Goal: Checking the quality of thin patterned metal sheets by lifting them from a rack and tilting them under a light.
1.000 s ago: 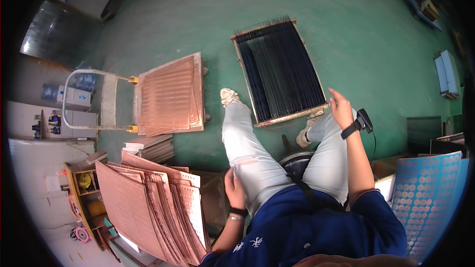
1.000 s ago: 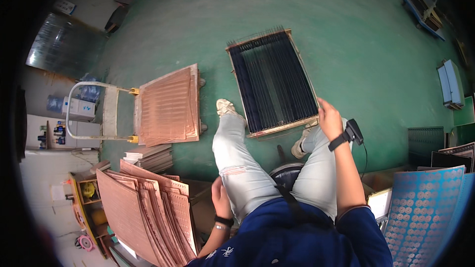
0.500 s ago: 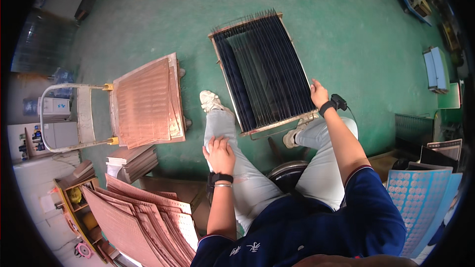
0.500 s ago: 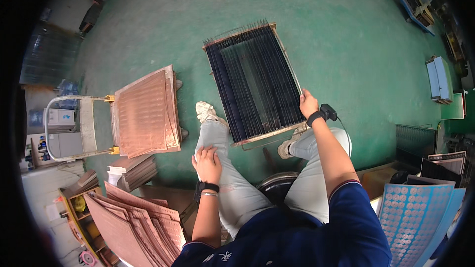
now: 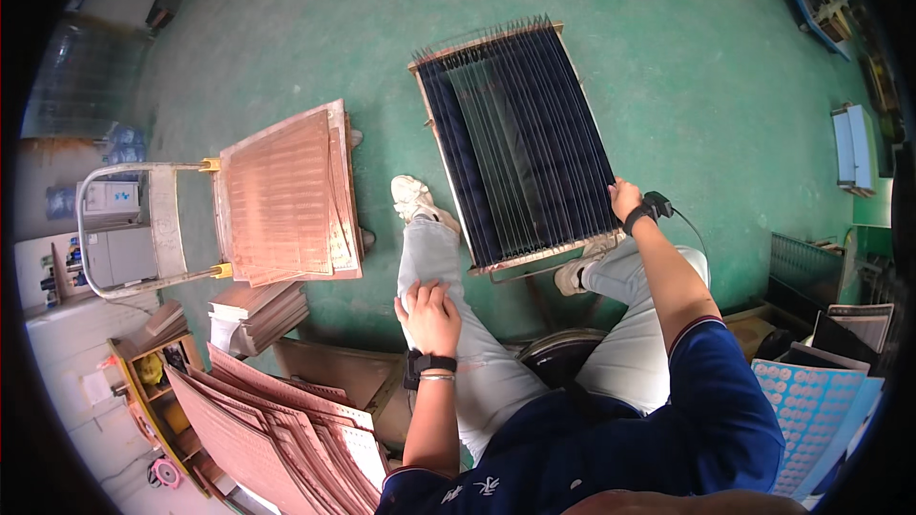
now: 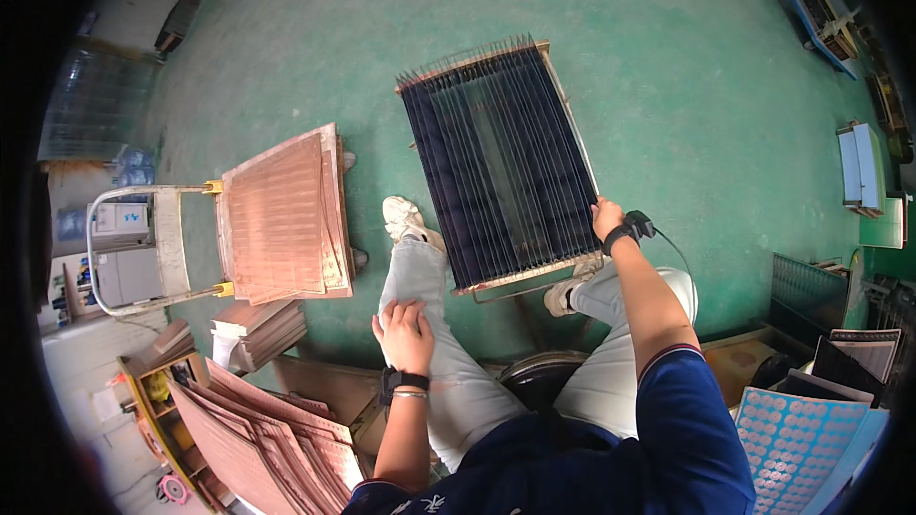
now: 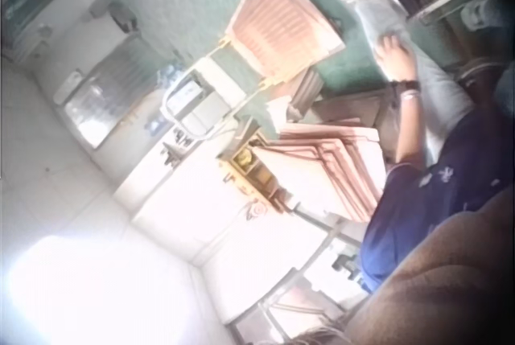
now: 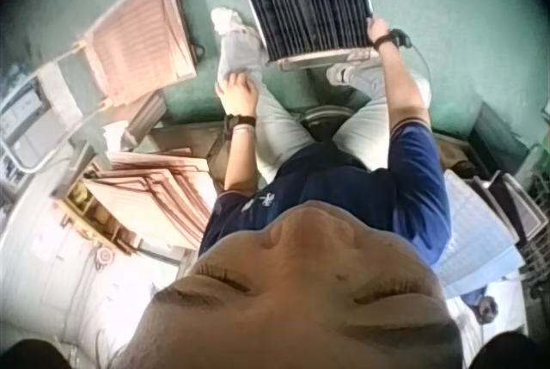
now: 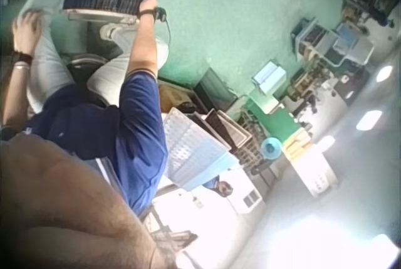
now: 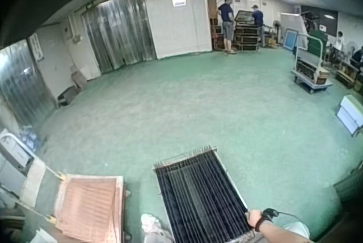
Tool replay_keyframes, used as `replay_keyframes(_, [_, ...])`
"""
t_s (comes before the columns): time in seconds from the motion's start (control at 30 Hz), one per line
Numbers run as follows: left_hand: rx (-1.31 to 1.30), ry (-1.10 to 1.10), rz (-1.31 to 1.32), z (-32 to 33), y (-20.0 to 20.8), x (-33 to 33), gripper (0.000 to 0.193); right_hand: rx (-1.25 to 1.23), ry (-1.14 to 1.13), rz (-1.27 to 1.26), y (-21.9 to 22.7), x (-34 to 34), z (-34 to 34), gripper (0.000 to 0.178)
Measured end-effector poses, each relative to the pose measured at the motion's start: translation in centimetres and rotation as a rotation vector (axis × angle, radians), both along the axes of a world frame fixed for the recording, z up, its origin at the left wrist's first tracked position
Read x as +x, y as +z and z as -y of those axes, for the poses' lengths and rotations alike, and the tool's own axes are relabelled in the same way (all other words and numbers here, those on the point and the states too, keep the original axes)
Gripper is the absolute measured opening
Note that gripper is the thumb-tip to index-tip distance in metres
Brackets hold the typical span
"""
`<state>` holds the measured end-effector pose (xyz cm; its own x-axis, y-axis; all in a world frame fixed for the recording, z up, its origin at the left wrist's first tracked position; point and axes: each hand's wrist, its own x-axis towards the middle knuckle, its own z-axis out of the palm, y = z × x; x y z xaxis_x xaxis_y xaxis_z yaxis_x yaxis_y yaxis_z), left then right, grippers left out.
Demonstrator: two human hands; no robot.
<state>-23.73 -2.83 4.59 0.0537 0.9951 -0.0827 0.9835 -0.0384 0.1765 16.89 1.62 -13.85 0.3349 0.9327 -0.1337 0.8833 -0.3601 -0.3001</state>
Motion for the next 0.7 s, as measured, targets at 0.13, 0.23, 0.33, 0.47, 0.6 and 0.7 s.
replay_keyframes(0.13, [0.006,-0.026,0.003,0.5,-0.2,-0.1,0.018,-0.003,0.149,-0.001,8.2,0.1,-1.2,0.022])
replay_keyframes(0.23, [0.031,-0.033,0.064,1.2,0.1,-0.6,0.018,0.259,0.096,-0.152,22.5,0.6,0.8,0.028])
replay_keyframes(0.33, [0.006,-0.026,0.159,2.1,0.9,-0.9,0.020,0.306,0.066,-0.399,32.6,2.7,5.3,0.028])
replay_keyframes(0.47, [-0.076,-0.004,0.961,3.0,4.0,1.3,0.023,0.351,-0.051,-0.981,37.0,3.9,12.4,0.027])
replay_keyframes(0.6, [-0.534,0.179,1.774,4.4,10.8,4.9,0.043,0.488,-0.126,-1.318,33.6,1.9,17.3,0.031])
replay_keyframes(0.7, [-0.270,0.206,1.787,6.3,14.0,5.7,0.041,0.508,-0.112,-1.400,33.2,-1.4,18.8,0.033])
